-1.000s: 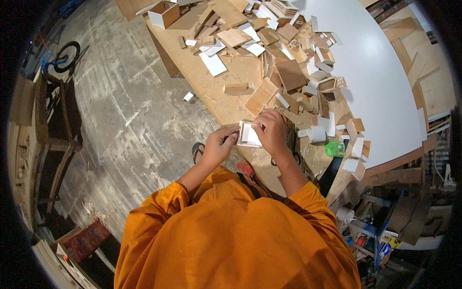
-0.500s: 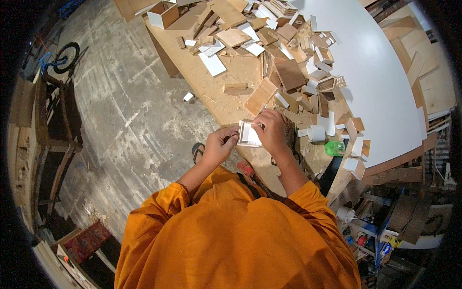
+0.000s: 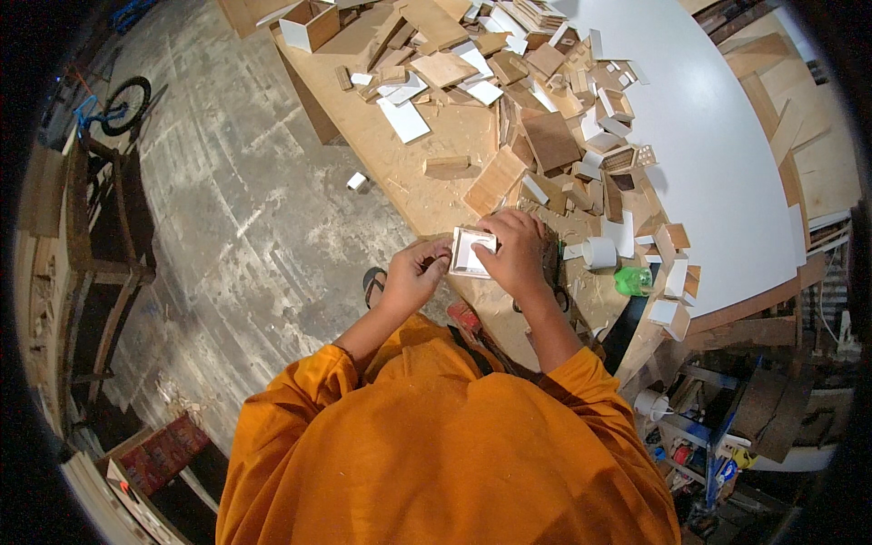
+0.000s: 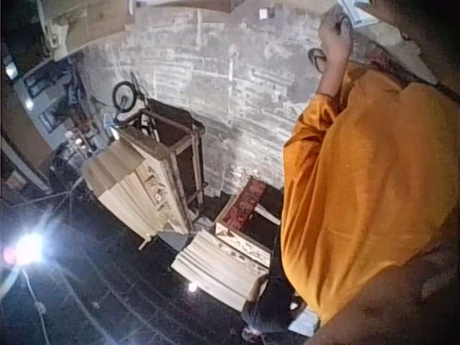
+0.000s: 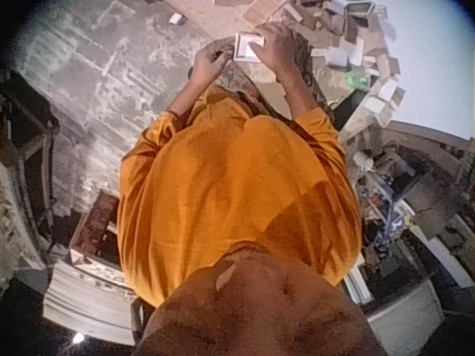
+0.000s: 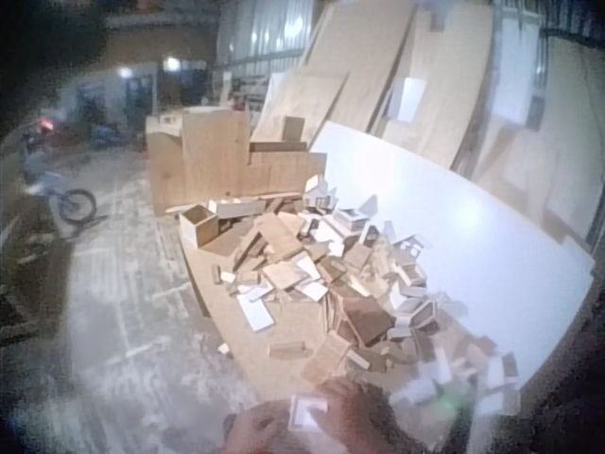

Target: The person constructs small models using cardboard pieces and wood scraps by gluing them together and trimming them with scissors.

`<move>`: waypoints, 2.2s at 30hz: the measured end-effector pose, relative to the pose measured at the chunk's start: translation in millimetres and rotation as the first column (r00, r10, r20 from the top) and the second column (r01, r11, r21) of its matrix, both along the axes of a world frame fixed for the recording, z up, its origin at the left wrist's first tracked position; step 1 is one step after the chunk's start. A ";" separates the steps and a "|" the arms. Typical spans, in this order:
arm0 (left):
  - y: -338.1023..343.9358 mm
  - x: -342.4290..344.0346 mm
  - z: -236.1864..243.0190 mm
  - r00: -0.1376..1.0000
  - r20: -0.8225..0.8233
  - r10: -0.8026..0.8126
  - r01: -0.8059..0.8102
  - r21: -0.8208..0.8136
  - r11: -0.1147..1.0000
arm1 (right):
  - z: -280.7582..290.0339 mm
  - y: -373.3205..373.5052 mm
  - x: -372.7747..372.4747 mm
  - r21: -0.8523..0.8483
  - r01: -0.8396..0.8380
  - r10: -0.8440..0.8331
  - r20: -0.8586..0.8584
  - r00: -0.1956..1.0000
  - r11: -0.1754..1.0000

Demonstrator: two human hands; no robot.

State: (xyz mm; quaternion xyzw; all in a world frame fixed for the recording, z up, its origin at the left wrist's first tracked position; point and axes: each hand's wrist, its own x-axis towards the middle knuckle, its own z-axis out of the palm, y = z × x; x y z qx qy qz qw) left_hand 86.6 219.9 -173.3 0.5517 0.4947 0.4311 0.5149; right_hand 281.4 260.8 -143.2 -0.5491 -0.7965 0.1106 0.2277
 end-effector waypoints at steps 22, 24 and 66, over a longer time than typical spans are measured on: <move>4.5 3.8 -4.5 0.996 -0.090 0.022 -0.014 0.089 0.996 | 2.5 -13.8 8.2 -0.368 0.169 -0.316 -0.386 0.867 0.914; 5.1 3.6 -6.6 0.995 -0.098 0.018 -0.008 0.104 0.995 | 1.1 -13.8 8.1 -0.362 0.164 -0.309 -0.391 0.867 0.918; 4.0 -4.9 -5.1 0.995 -0.008 -0.102 0.102 0.040 0.994 | -3.4 -14.7 10.2 -0.394 0.145 -0.319 -0.423 0.848 0.907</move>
